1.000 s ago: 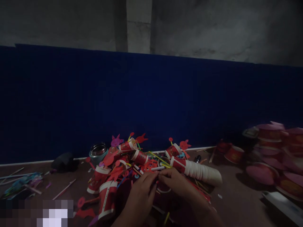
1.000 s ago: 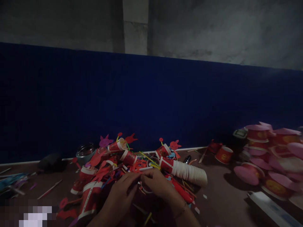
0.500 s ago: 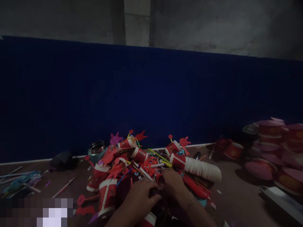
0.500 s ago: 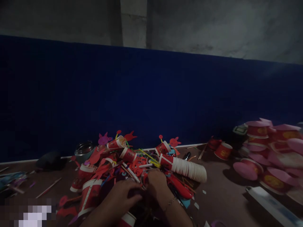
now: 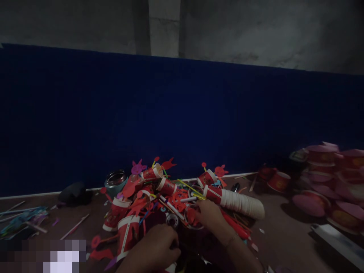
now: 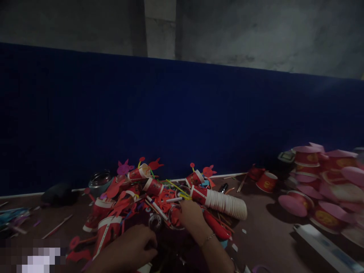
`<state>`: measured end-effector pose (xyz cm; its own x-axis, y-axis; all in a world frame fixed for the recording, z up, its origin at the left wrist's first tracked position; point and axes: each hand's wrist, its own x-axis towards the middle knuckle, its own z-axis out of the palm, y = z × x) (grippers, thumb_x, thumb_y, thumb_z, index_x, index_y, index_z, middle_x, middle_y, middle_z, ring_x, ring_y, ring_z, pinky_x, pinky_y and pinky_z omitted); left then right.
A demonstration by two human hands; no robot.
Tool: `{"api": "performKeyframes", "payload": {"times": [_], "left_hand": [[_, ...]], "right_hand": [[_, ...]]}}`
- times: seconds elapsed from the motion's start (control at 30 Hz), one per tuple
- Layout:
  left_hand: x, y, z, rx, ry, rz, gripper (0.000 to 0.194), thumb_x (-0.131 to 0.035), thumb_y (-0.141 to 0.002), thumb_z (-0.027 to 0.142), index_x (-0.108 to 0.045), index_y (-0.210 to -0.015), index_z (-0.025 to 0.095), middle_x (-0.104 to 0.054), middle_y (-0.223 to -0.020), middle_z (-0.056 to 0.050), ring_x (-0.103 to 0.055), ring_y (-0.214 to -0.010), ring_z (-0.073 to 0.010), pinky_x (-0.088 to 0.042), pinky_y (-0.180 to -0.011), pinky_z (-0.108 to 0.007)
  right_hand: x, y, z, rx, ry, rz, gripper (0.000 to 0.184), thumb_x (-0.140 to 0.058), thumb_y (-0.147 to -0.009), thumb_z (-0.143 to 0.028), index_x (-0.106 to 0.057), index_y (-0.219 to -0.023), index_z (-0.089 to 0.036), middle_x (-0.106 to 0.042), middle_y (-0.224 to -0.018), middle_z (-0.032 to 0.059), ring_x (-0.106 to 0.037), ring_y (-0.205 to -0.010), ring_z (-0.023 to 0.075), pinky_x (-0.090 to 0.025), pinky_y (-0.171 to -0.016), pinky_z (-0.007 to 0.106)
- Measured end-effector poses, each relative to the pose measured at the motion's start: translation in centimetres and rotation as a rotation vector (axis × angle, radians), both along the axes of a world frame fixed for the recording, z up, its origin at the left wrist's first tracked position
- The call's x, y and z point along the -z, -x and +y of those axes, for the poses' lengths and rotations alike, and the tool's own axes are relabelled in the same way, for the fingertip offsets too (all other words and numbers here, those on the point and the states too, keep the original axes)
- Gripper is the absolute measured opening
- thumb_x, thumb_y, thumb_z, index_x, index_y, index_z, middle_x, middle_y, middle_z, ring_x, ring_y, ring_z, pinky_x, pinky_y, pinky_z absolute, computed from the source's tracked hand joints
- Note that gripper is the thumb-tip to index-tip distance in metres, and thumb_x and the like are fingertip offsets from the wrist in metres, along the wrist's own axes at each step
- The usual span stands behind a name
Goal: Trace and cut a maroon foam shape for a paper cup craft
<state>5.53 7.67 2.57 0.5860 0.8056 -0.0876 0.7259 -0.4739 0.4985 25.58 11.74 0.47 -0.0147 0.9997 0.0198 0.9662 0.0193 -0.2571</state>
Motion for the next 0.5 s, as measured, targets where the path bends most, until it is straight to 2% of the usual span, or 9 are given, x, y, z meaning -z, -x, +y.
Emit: {"api": "performKeyframes", "payload": {"times": [0.1,0.17,0.23,0.27,0.37,0.43,0.5], "left_hand": [[-0.2,-0.2,0.4,-0.035,-0.045,-0.145,0.021,-0.052,-0.07,0.023,-0.07,-0.08,0.024,-0.071,-0.08,-0.005,-0.062,-0.077,-0.0242,-0.041,-0.067,-0.03],[0.1,-0.5,0.8,-0.071,-0.049,-0.281,0.021,-0.049,-0.075,0.025,-0.068,-0.084,0.024,-0.07,-0.086,-0.004,-0.061,-0.082,-0.022,-0.041,-0.073,-0.03],[0.5,-1.1,1.4,-0.15,0.012,-0.456,0.021,-0.044,-0.08,0.029,-0.064,-0.085,0.023,-0.067,-0.083,-0.003,-0.061,-0.078,-0.0187,-0.042,-0.069,-0.028],[0.8,-1.4,1.7,-0.212,0.087,-0.555,0.023,-0.042,-0.082,0.033,-0.062,-0.085,0.022,-0.066,-0.078,-0.002,-0.061,-0.07,-0.0171,-0.043,-0.062,-0.026],[1.7,-2.2,2.6,-0.452,0.486,-0.911,0.032,-0.039,-0.083,0.046,-0.055,-0.087,0.019,-0.06,-0.066,0.0,-0.055,-0.049,-0.0129,-0.036,-0.042,-0.022],[1.8,-2.6,2.9,-0.595,0.705,-1.136,0.036,-0.04,-0.082,0.048,-0.054,-0.09,0.016,-0.059,-0.064,0.0,-0.054,-0.046,-0.0115,-0.035,-0.04,-0.021],[1.8,-2.9,2.8,-0.684,0.818,-1.27,0.037,-0.046,-0.079,0.049,-0.055,-0.091,0.015,-0.059,-0.064,0.0,-0.055,-0.049,-0.0112,-0.038,-0.042,-0.021]], "right_hand": [[-0.3,-1.4,0.6,0.041,-0.029,0.105,0.028,-0.048,-0.071,-0.013,-0.07,-0.085,-0.019,-0.072,-0.085,0.0093,-0.065,-0.084,0.0228,-0.043,-0.072,0.028],[-0.6,-2.2,0.9,0.07,-0.047,0.186,0.03,-0.047,-0.068,-0.011,-0.071,-0.085,-0.018,-0.072,-0.084,0.0094,-0.064,-0.085,0.0233,-0.043,-0.072,0.029],[-0.9,-2.7,1.1,0.074,-0.044,0.293,0.032,-0.046,-0.068,-0.011,-0.07,-0.087,-0.016,-0.072,-0.081,0.0085,-0.064,-0.081,0.0222,-0.044,-0.068,0.028],[-1.1,-2.7,1.1,0.062,-0.032,0.357,0.032,-0.045,-0.068,-0.011,-0.07,-0.088,-0.016,-0.072,-0.078,0.0074,-0.065,-0.076,0.0207,-0.045,-0.064,0.027],[-1.7,-2.1,0.7,0.0,0.029,0.54,0.034,-0.042,-0.072,-0.017,-0.068,-0.095,-0.013,-0.07,-0.068,0.0037,-0.062,-0.057,0.015,-0.045,-0.051,0.022],[-2.0,-1.4,0.3,-0.047,0.087,0.751,0.034,-0.046,-0.073,-0.022,-0.067,-0.097,-0.012,-0.069,-0.066,0.0027,-0.059,-0.051,0.012,-0.044,-0.048,0.021],[-2.3,-0.6,-0.2,-0.091,0.146,1.01,0.032,-0.053,-0.069,-0.025,-0.067,-0.095,-0.012,-0.068,-0.065,0.0017,-0.057,-0.049,0.0098,-0.043,-0.048,0.02]]}}
